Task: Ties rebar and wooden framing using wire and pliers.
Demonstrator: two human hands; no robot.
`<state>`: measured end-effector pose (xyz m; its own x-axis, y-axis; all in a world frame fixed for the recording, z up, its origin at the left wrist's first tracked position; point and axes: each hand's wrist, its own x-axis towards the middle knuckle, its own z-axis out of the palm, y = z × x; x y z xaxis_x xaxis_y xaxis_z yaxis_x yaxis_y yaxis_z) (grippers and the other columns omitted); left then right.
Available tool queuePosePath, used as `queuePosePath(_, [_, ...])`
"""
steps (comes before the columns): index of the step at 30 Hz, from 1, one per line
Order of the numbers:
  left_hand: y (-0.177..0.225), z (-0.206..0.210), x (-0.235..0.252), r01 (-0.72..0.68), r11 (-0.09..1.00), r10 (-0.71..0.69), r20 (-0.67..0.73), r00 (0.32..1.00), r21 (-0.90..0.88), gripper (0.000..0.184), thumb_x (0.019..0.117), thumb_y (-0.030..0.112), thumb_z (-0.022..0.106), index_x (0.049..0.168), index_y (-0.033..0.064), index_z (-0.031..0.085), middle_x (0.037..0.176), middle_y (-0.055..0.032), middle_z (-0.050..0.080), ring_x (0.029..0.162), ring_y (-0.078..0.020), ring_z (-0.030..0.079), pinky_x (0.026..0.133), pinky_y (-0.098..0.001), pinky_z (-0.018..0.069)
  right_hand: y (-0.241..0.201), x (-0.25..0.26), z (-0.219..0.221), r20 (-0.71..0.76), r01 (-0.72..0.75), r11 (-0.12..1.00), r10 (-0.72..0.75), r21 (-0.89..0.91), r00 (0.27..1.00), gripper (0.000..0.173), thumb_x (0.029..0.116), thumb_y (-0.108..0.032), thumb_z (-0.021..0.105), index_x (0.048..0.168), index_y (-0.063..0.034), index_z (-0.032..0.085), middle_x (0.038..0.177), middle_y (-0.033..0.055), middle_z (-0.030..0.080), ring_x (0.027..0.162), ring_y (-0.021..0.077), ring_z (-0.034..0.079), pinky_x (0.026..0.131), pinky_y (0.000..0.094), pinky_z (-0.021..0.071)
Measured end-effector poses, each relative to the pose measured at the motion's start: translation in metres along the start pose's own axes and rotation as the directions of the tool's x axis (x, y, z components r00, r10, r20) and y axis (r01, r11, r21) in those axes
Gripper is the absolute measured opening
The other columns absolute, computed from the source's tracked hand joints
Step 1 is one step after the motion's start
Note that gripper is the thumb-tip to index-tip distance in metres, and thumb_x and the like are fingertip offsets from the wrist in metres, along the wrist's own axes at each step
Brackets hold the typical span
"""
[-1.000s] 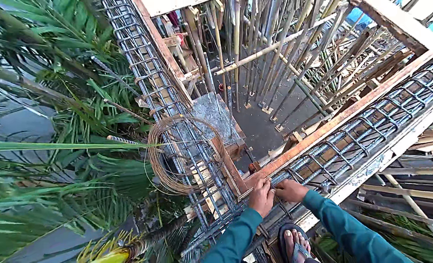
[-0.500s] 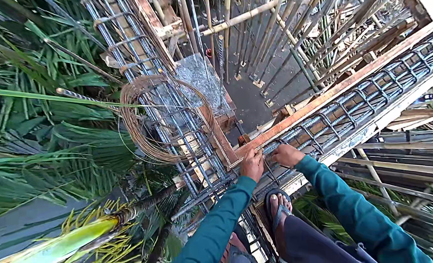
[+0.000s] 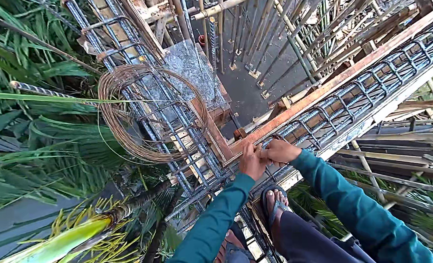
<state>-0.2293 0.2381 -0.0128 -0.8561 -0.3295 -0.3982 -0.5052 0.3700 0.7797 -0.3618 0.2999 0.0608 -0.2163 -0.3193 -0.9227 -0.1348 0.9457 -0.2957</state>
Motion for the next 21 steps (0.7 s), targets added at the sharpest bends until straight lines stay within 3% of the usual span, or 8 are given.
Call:
queuePosePath(4, [-0.013,0.010,0.001,-0.049,0.996,0.042,-0.098,0.994,-0.076,0.037,0.0930,0.015,0.071,0.126,-0.0014,0.070,0.123,-0.0215,0.064,0.120,-0.0352,0.061,0.104,-0.0497,0.0513,-0.012,-0.021,-0.003,0.130,0.108,0.985,-0.125,0.134,0.984,0.052,0.1079,-0.047,0.050,0.098,0.0004,0.068,0.070,0.0069,0.068,0.056,0.0138,0.064,0.055,0.0308,0.0560])
queuePosePath(6, [-0.015,0.012,-0.001,-0.056,0.995,0.045,-0.138,0.989,-0.077,0.030,0.0947,0.017,0.067,0.118,-0.0018,0.072,0.119,-0.0198,0.065,0.115,-0.0334,0.063,0.101,-0.0483,0.0528,-0.013,-0.023,-0.006,0.129,0.132,0.985,-0.145,0.109,0.981,0.049,0.1090,-0.045,0.049,0.102,-0.0003,0.068,0.071,0.0064,0.068,0.056,0.0126,0.064,0.055,0.0291,0.0552])
queuePosePath(9, [-0.013,0.017,-0.004,-0.092,0.995,0.083,-0.222,0.972,-0.032,0.032,0.0938,0.017,0.066,0.121,0.0011,0.074,0.116,-0.0199,0.068,0.111,-0.0343,0.065,0.096,-0.0489,0.0551,-0.008,-0.027,-0.007,0.081,0.190,0.982,-0.188,-0.007,0.979,0.039,0.1107,-0.037,0.048,0.112,-0.0040,0.069,0.075,0.0063,0.068,0.058,0.0132,0.063,0.057,0.0297,0.0546])
queuePosePath(11, [-0.013,0.020,-0.005,-0.113,0.994,0.106,-0.251,0.962,-0.013,0.032,0.0952,0.016,0.062,0.122,0.0021,0.074,0.116,-0.0198,0.068,0.112,-0.0344,0.066,0.096,-0.0488,0.0552,-0.005,-0.034,-0.008,0.025,0.259,0.959,-0.258,-0.119,0.966,0.032,0.1107,-0.028,0.049,0.123,-0.0069,0.070,0.084,0.0083,0.071,0.065,0.0162,0.065,0.063,0.0351,0.0567])
queuePosePath(14, [-0.017,0.021,-0.003,-0.116,0.992,0.098,-0.288,0.953,-0.045,0.032,0.1018,0.018,0.053,0.117,0.0030,0.077,0.114,-0.0173,0.071,0.114,-0.0315,0.066,0.100,-0.0461,0.0530,-0.004,-0.040,-0.026,-0.197,0.345,0.919,-0.380,-0.189,0.904,0.027,0.1079,-0.021,0.053,0.120,-0.0065,0.073,0.093,0.0119,0.074,0.077,0.0240,0.070,0.074,0.0482,0.0591])
queuePosePath(17, [-0.019,0.012,-0.005,-0.090,0.980,0.054,-0.202,0.978,-0.175,0.029,0.1029,0.016,0.055,0.114,0.0009,0.077,0.118,-0.0167,0.071,0.118,-0.0294,0.065,0.105,-0.0457,0.0503,0.006,-0.008,-0.032,-0.247,0.419,0.867,-0.482,-0.269,0.840,0.031,0.1015,-0.017,0.063,0.130,-0.0046,0.068,0.116,0.0159,0.072,0.101,0.0302,0.071,0.095,0.0547,0.0563])
queuePosePath(21, [-0.017,-0.007,-0.003,-0.018,0.967,-0.009,-0.108,0.994,-0.253,0.021,0.1010,0.014,0.062,0.108,0.0020,0.078,0.119,-0.0139,0.072,0.118,-0.0243,0.066,0.107,-0.0443,0.0493,0.019,0.025,0.001,-0.269,0.477,0.849,-0.525,-0.226,0.807,0.017,0.0961,-0.017,0.073,0.105,-0.0027,0.075,0.103,0.0158,0.071,0.091,0.0293,0.069,0.086,0.0524,0.0575])
